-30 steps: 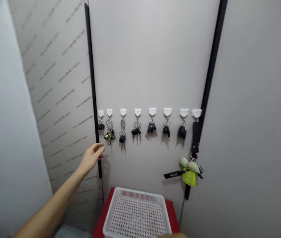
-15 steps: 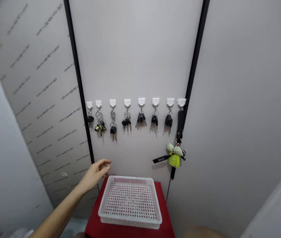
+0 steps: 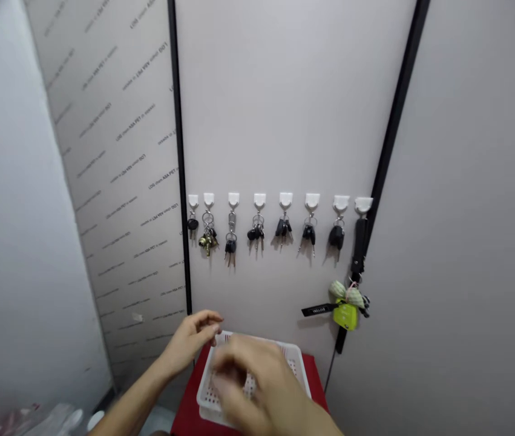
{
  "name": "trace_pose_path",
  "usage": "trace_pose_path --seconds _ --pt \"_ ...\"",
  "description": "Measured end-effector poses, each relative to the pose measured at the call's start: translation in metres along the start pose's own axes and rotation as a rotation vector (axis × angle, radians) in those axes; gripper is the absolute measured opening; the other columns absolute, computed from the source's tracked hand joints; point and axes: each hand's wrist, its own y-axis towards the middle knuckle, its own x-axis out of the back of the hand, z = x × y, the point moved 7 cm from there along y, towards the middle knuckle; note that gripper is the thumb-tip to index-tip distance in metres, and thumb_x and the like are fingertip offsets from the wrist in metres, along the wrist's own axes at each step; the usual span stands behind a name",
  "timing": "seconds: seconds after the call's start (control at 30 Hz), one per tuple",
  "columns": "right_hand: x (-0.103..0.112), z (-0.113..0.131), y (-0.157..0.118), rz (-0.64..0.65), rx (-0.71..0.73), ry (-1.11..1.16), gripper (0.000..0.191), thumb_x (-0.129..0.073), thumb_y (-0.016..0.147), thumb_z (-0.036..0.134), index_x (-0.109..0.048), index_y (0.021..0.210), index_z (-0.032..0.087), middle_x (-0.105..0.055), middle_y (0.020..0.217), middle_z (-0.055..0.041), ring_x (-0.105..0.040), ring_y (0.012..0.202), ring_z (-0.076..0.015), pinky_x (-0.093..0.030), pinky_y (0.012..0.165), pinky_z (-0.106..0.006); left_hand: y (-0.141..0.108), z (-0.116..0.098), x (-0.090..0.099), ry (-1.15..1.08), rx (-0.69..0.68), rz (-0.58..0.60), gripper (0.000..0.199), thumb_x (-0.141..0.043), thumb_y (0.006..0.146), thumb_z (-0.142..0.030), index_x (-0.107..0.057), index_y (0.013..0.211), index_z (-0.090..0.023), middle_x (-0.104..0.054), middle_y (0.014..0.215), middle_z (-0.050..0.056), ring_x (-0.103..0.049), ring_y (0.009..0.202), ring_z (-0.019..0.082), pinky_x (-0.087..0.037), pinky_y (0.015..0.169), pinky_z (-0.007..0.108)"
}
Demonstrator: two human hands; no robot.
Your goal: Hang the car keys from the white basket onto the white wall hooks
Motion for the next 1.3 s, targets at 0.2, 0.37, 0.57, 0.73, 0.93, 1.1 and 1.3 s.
trace_pose_path --seconds 0.2,0.37,0.57,0.73,0.93,1.1,1.3 --pt "-0.025 -0.056 0.056 -0.08 -0.246 0.504 0.046 -0.04 0.064 0.02 -0.027 0.108 0.023 -0.024 0.043 0.0093 -0.022 0.035 -0.0056 -0.023 0.035 -0.018 0.003 -0.06 0.003 -0.283 -0.174 -0.054 0.05 -0.05 0.059 -0.015 -0.035 0.106 -0.017 -0.031 0.043 -0.01 -0.025 0.037 0.001 -0.023 0.039 0.015" --pt "0.044 0.018 0.073 -0.378 0.159 0.419 0.072 -0.042 0.066 0.015 0.005 0.12 0.027 -0.035 0.051 0.0073 -0.034 0.042 -0.0073 -0.033 0.043 -0.021 -0.004 -0.134 0.004 -0.339 -0.429 -0.035 0.078 -0.053 0.058 -0.016 -0.007 0.119 -0.03 -0.035 0.046 -0.009 -0.03 0.041 0.003 -0.03 0.044 0.017" --pt "0.053 0.031 0.086 -0.404 0.246 0.482 0.072 -0.041 0.068 0.014 0.006 0.12 0.029 -0.035 0.049 0.008 -0.032 0.04 -0.0066 -0.032 0.04 -0.02 -0.001 -0.154 -0.002 -0.348 -0.497 -0.001 0.075 -0.052 0.059 -0.016 -0.01 0.119 -0.032 -0.036 0.044 -0.009 -0.034 0.041 0.004 -0.034 0.046 0.018" --pt "0.041 0.011 0.092 -0.396 0.216 0.532 0.069 -0.044 0.066 0.016 -0.004 0.121 0.025 -0.035 0.045 0.0092 -0.033 0.039 -0.0062 -0.033 0.039 -0.019 0.009 -0.135 0.006 -0.255 -0.502 -0.026 0.068 -0.051 0.063 -0.016 -0.014 0.119 -0.028 -0.038 0.047 -0.008 -0.036 0.043 0.004 -0.034 0.048 0.018" --pt "0.048 -0.041 0.117 -0.664 -0.041 0.24 0.033 -0.044 0.065 0.027 -0.051 0.091 0.01 -0.054 0.07 -0.0046 -0.048 0.06 -0.0112 -0.04 0.058 -0.026 0.032 -0.108 0.085 0.229 -0.506 -0.826 0.044 -0.053 0.06 -0.024 -0.04 0.102 -0.021 -0.044 0.095 0.004 -0.043 0.087 0.014 -0.035 0.075 0.028" --pt "0.058 -0.041 0.145 -0.743 -0.075 -0.04 0.037 -0.042 0.065 0.029 -0.051 0.095 0.008 -0.057 0.086 -0.011 -0.051 0.074 -0.0153 -0.038 0.071 -0.027 0.06 -0.118 0.087 0.567 -0.521 -0.897 0.047 -0.054 0.058 -0.031 -0.04 0.102 -0.021 -0.031 0.112 0.007 -0.03 0.105 0.019 -0.026 0.087 0.032" --pt "0.053 -0.043 0.167 -0.64 -0.203 -0.259 0.029 -0.043 0.066 0.032 -0.056 0.084 0.015 -0.061 0.074 -0.0081 -0.054 0.069 -0.0169 -0.038 0.061 -0.025 0.079 -0.112 0.072 0.724 -0.341 -0.908 0.054 -0.055 0.054 -0.032 -0.038 0.104 -0.018 -0.032 0.111 0.011 -0.037 0.1 0.024 -0.036 0.077 0.033"
